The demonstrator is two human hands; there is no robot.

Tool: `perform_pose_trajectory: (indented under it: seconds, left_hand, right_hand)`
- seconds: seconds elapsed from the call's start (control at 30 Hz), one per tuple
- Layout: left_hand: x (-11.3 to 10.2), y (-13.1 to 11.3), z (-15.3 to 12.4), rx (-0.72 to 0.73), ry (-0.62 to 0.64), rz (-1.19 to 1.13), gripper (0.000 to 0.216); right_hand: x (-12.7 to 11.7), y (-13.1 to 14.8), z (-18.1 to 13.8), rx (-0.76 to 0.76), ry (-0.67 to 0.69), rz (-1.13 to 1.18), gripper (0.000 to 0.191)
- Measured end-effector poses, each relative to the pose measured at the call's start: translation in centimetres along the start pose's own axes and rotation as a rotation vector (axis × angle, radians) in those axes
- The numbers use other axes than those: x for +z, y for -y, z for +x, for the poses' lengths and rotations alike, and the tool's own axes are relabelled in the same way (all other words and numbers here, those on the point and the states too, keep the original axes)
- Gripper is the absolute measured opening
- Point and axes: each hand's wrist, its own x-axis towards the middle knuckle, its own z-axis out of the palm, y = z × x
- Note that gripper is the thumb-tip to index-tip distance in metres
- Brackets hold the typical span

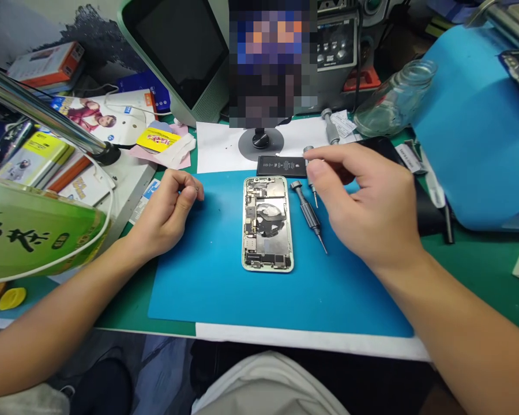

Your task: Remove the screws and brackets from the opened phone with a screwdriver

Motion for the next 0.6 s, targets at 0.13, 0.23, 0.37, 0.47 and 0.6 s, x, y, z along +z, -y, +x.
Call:
perform_pose_trajectory:
  seconds: [0.13, 0.23, 0.37, 0.47, 0.6]
  left_hand:
    - [-0.1, -0.1, 0.1, -0.034, -0.057, 0.028, 0.023]
    - [-0.1, 0.2, 0.1, -0.067, -0.159, 0.049, 0.025]
    - [0.1, 0.7, 0.3, -0.043, -0.339, -0.048, 0.024]
    - [0.2, 1.0, 0.6, 0.006, -0.478, -0.178, 0.022]
    - [0.1, 1.2, 0.9, 0.033, -0.553, -0.213, 0.024]
  right_hand:
    - [0.1, 0.2, 0.2, 0.095, -0.117, 0.087, 0.029]
    - [0.2, -0.1, 0.4, 0.114, -0.178, 0.144, 0.03]
    - [0.4, -0.6, 0.3, 0.113, -0.171, 0.143, 0.031]
    - [0.6, -0.6, 0.0, 0.084, -0.119, 0.058, 0.032]
    - [0.5, -0.2, -0.4, 0.108, -0.076, 0.056, 0.036]
